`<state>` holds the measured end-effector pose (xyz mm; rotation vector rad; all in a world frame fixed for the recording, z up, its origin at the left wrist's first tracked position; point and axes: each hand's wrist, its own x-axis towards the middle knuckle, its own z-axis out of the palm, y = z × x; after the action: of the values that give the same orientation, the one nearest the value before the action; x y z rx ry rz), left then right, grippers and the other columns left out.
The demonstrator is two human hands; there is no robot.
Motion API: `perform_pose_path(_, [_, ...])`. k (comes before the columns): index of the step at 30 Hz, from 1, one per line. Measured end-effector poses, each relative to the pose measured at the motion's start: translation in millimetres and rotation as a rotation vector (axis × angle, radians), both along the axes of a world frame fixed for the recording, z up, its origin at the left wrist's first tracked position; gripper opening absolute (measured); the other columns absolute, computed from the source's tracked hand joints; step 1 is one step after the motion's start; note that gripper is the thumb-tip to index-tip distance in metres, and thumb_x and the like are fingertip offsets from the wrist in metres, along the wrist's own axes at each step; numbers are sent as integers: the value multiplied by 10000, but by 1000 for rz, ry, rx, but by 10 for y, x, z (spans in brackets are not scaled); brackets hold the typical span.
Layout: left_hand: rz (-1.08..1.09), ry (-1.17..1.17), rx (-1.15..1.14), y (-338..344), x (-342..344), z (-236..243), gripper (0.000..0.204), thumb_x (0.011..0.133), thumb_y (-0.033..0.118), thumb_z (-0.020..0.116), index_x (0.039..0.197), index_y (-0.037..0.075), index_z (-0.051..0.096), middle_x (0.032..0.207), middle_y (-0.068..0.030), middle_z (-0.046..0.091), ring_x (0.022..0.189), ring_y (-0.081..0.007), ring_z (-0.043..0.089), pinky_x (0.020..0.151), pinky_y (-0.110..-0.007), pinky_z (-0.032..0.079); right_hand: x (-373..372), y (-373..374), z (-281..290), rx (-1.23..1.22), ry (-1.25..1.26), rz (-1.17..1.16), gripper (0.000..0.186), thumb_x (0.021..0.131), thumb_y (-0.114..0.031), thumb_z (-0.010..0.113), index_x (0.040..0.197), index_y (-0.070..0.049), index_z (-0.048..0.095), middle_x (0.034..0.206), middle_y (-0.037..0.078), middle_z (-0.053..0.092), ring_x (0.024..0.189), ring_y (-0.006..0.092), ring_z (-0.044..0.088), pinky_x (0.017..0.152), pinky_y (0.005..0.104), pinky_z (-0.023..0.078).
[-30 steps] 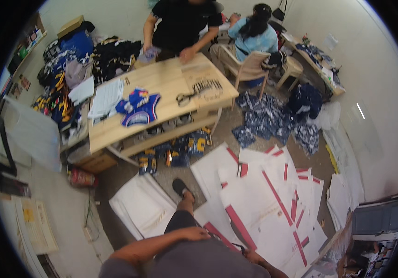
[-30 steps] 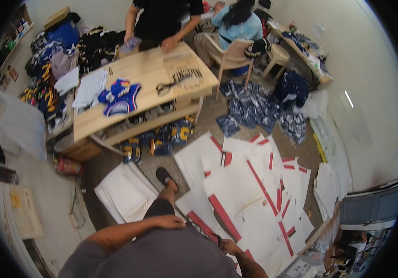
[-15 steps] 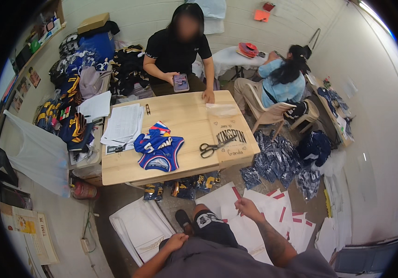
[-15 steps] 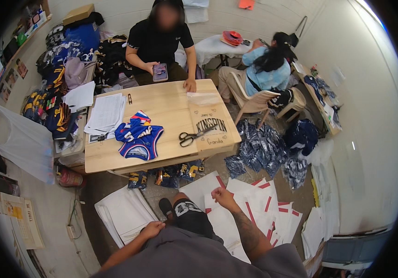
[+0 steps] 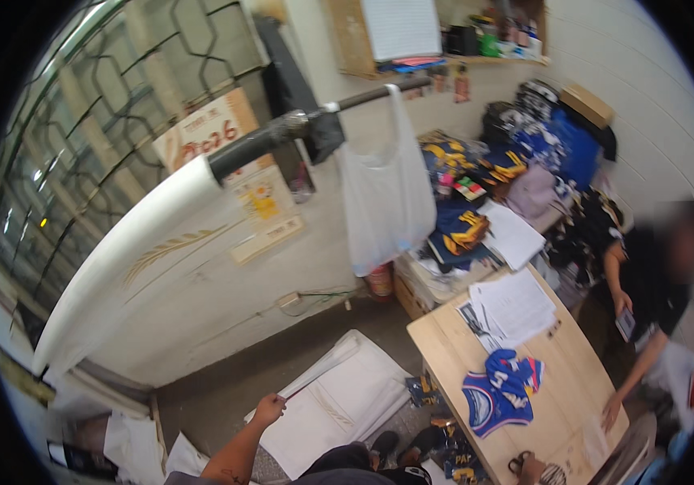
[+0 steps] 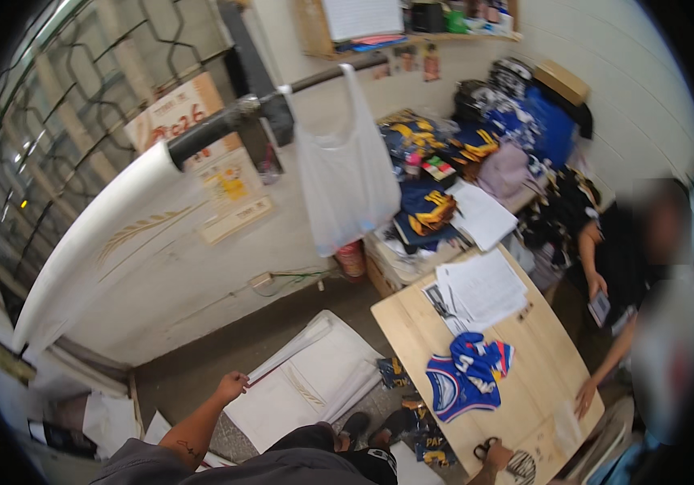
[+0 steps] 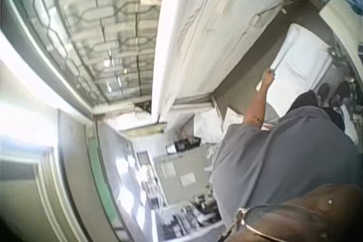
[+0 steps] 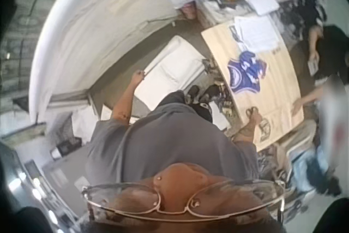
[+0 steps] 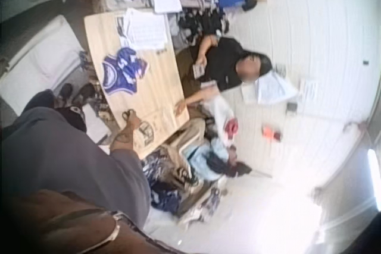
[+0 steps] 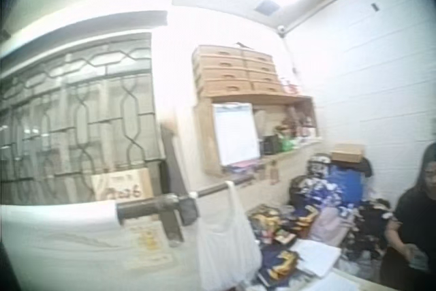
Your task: The person sits on the floor and uses scissors to cut white fabric pieces with red and gold markings into separate sections. The person repeatedly cuts along the center and edges of each piece, then stacks the cut sections on the floor.
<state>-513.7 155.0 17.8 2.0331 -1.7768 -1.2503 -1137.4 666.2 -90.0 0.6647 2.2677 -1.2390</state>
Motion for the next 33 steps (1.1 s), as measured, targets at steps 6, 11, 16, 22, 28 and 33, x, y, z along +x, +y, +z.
perform_pose_path(6, [-10, -51, 164, 924, 593, -3, 295, 911, 261, 553, 921, -9, 671, 842, -137, 701, 718, -226, 662, 693, -376, 534, 139, -291, 498, -143, -296, 119, 251, 878, -132, 624, 1034, 64, 618, 921, 186, 639, 665, 286, 656, 504, 352, 572])
perform_pose_path(11, [-674, -141, 284, 1951, 1021, -547, 380, 923, 374, 511, 975, 46, 694, 1067, -192, 682, 1017, -358, 623, 883, -432, 489, 186, -236, 214, -3, 143, 902, 233, 843, -168, 663, 949, 32, 607, 875, 159, 634, 684, 287, 596, 631, 418, 568])
perform_pose_path(16, [268, 111, 348, 2712, 1314, -608, 339, 925, 324, 578, 997, 15, 697, 915, -136, 720, 775, -217, 680, 711, -379, 529, 230, -59, 770, 888, 249, 1087, 432, 845, -358, 647, 1015, 37, 612, 935, 211, 658, 747, 345, 621, 690, 450, 540])
perform_pose_path(22, [509, 197, 452, 3619, 1875, -947, 220, 862, 203, 566, 892, 7, 662, 805, -138, 686, 673, -257, 665, 652, -407, 545, 948, -883, 1743, 783, 890, 1212, 497, 940, -383, 520, 1174, 52, 564, 1118, 227, 624, 837, 404, 632, 771, 513, 524])
perform_pose_path(28, [147, -36, 441, 4352, 2097, -1345, 200, 889, 183, 569, 981, 30, 659, 1013, -117, 699, 811, -232, 693, 660, -382, 557, 1610, -2665, 2544, 126, 961, 1478, 476, 952, -335, 528, 1217, 60, 546, 1093, 221, 652, 887, 408, 634, 792, 514, 500])
perform_pose_path(33, [1170, 510, 595, 4678, 1625, -980, 374, 943, 308, 554, 1227, 66, 551, 1152, -116, 661, 909, -251, 672, 717, -424, 534, 2190, -3949, 2185, 241, -14, 1752, 129, 790, -41, 710, 739, 36, 619, 597, 91, 586, 499, 183, 558, 458, 325, 449])
